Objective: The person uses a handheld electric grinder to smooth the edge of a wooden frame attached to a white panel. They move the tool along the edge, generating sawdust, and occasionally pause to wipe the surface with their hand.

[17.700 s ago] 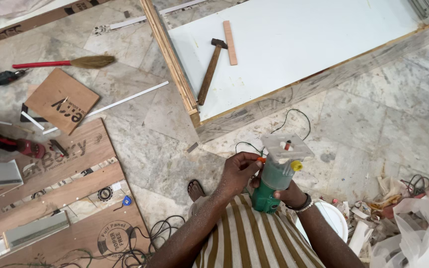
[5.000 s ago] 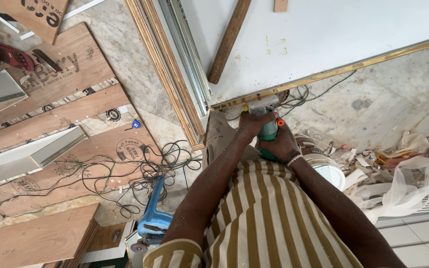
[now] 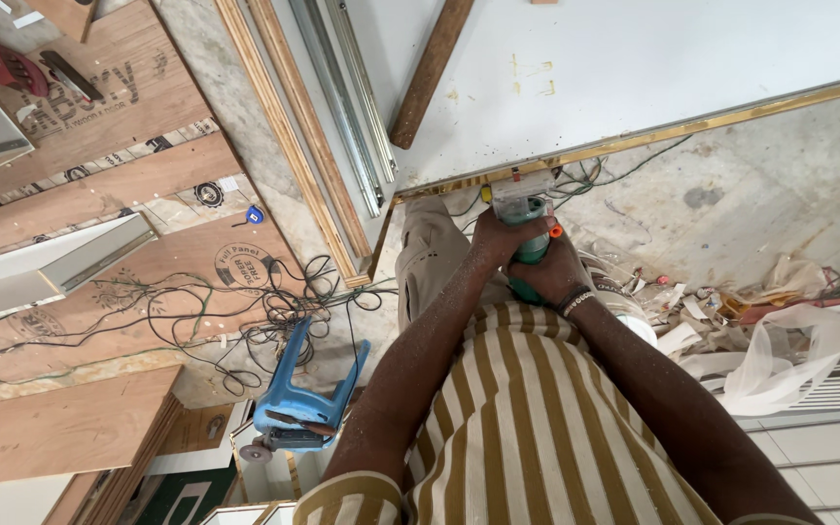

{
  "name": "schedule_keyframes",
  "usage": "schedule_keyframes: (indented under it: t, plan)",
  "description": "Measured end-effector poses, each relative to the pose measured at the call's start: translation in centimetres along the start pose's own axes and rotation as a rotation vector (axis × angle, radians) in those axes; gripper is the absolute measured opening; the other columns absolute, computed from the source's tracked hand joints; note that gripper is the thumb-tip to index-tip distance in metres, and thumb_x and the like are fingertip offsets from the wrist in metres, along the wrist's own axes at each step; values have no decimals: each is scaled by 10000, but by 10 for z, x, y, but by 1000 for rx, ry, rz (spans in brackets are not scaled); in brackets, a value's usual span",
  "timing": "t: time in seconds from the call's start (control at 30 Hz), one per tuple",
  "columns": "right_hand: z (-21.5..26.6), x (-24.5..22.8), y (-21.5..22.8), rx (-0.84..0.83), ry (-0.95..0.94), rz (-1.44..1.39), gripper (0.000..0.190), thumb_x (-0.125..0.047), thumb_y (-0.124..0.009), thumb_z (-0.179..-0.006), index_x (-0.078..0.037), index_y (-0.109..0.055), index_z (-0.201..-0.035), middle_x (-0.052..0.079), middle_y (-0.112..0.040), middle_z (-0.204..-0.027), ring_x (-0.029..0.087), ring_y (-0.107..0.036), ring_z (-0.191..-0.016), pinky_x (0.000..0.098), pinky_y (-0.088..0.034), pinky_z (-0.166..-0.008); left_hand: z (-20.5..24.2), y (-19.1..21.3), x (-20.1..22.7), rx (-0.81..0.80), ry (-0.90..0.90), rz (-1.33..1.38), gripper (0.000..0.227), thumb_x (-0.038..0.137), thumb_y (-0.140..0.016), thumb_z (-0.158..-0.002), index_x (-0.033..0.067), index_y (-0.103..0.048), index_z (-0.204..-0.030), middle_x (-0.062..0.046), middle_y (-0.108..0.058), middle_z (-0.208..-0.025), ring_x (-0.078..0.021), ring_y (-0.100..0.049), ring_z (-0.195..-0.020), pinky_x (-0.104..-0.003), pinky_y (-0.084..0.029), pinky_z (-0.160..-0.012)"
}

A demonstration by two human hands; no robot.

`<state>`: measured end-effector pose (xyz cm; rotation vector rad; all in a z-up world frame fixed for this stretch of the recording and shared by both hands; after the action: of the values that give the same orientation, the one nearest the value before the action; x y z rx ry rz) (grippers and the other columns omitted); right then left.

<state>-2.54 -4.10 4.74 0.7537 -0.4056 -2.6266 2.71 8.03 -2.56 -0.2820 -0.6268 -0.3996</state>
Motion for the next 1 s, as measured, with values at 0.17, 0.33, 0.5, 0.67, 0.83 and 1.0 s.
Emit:
schedule_keyframes:
  t: [0.17, 0.33, 0.5, 0.67, 0.83, 1.0]
  plan:
    - [-3, -3, -19, 38, 65, -24, 740, -303, -850, -654, -46, -553, -1282, 133, -722, -1126, 273, -711, -1058, 396, -577, -917, 7, 15, -2, -11, -13, 18, 635, 454, -888, -713, 17, -739, -1150, -123, -787, -1111, -216, -771, -1017, -347, -629, -891]
    - [-10, 11, -40, -7, 70, -7, 682, -273, -857, -688, -44, -589, -1271, 130, -721, -1154, 255, -703, -1090, 383, -568, -938, 6, 26, -8, -13, 1, -12, 618, 440, -876, -733, 28, -718, -1167, -121, -774, -1125, -219, -766, -1035, -350, -633, -899]
    - [-16, 25, -58, -62, -26, -83, 481, -251, -833, -706, -35, -701, -1114, 115, -777, -1045, 234, -753, -1005, 368, -600, -892, 12, 37, -7, -2, -21, 26, 588, 389, -893, -733, 17, -727, -1156, -115, -778, -1127, -205, -761, -1037, -343, -626, -908]
    - [-19, 31, -77, 2, 62, -212, 452, -236, -845, -685, -8, -694, -1045, 129, -777, -971, 250, -768, -921, 379, -614, -813, 20, 46, -3, -26, -57, 163, 535, 319, -900, -755, -5, -733, -1147, -107, -782, -1104, -195, -756, -1020, -339, -623, -897]
    - [-21, 33, -90, 3, 91, -208, 447, -241, -848, -675, -4, -701, -1025, 130, -777, -958, 250, -769, -909, 383, -619, -792, 24, 57, -6, -16, -96, 219, 496, 265, -895, -766, 6, -721, -1151, -95, -781, -1094, -185, -757, -1000, -334, -623, -880]
    - [-21, 27, -101, 37, 86, -191, 458, -253, -855, -653, -3, -708, -1008, 142, -778, -948, 266, -768, -896, 397, -610, -774, 26, 66, -11, 28, -61, 179, 466, 227, -905, -755, 7, -727, -1125, -86, -777, -1087, -173, -752, -992, -334, -628, -870]
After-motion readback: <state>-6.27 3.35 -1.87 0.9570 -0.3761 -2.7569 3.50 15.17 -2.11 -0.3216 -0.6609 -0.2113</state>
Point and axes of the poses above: each hand's wrist, its own z-axis away from the middle knuckle, its own y-axis out of the back of the hand, x = y × z, the point moved 2 cm from there along -z, towards the middle knuckle
